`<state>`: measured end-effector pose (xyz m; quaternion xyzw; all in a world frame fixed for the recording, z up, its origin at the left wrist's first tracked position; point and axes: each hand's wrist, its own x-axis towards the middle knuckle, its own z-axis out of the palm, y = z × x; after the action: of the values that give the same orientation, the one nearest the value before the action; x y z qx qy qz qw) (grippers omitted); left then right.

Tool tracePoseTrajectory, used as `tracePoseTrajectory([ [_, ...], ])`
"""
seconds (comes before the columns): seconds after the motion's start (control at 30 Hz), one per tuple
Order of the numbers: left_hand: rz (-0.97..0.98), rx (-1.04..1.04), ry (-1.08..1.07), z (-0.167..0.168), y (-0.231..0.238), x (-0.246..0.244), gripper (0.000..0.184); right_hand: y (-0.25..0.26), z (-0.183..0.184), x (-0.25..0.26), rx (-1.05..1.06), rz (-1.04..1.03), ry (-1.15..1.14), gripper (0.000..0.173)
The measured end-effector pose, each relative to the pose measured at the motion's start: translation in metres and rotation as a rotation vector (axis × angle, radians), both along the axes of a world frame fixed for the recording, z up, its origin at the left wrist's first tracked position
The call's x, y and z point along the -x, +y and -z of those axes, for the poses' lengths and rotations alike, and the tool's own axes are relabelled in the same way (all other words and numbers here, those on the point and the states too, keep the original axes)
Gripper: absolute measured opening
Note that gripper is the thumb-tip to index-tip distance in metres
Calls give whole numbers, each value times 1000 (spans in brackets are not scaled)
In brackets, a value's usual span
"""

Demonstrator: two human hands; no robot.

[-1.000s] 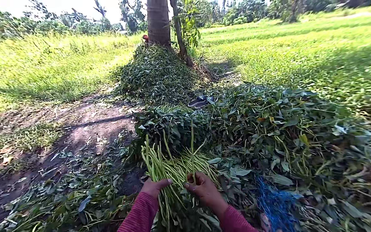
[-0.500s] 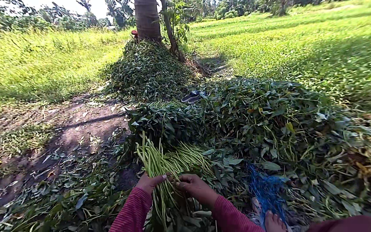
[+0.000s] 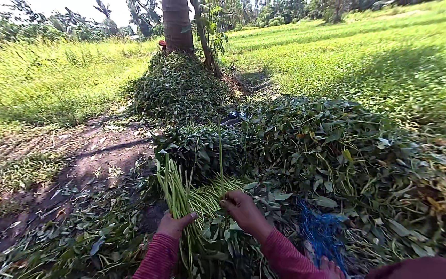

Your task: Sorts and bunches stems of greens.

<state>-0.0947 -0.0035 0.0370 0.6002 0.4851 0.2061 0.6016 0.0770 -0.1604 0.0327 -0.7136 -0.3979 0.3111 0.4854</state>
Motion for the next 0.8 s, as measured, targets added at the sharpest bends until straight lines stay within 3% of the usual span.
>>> tracePoseTrajectory([
  [0.2, -18, 194, -51, 20, -18, -4, 49, 28, 22, 64, -45, -145, 44, 29],
  [0.37, -97, 183, -34, 24, -1, 4, 55, 42, 48, 24, -80, -247, 536, 27],
  [0.43, -117, 148, -68, 14, 7, 5, 46, 51, 69, -18, 8, -43, 437, 26],
  [0.53, -171, 82, -141, 1, 21, 11, 48, 56, 115, -90, 354, 245, 49, 31],
  [0.63, -174, 55, -186, -7, 30, 12, 41, 49, 144, -115, 701, 223, -160, 37],
  [0.73, -168, 99, -171, -3, 32, 3, 39, 52, 164, -109, 841, 203, -201, 62],
  [0.8, -155, 147, -148, 3, 29, -4, 38, 57, 172, -105, 857, 212, -244, 63],
])
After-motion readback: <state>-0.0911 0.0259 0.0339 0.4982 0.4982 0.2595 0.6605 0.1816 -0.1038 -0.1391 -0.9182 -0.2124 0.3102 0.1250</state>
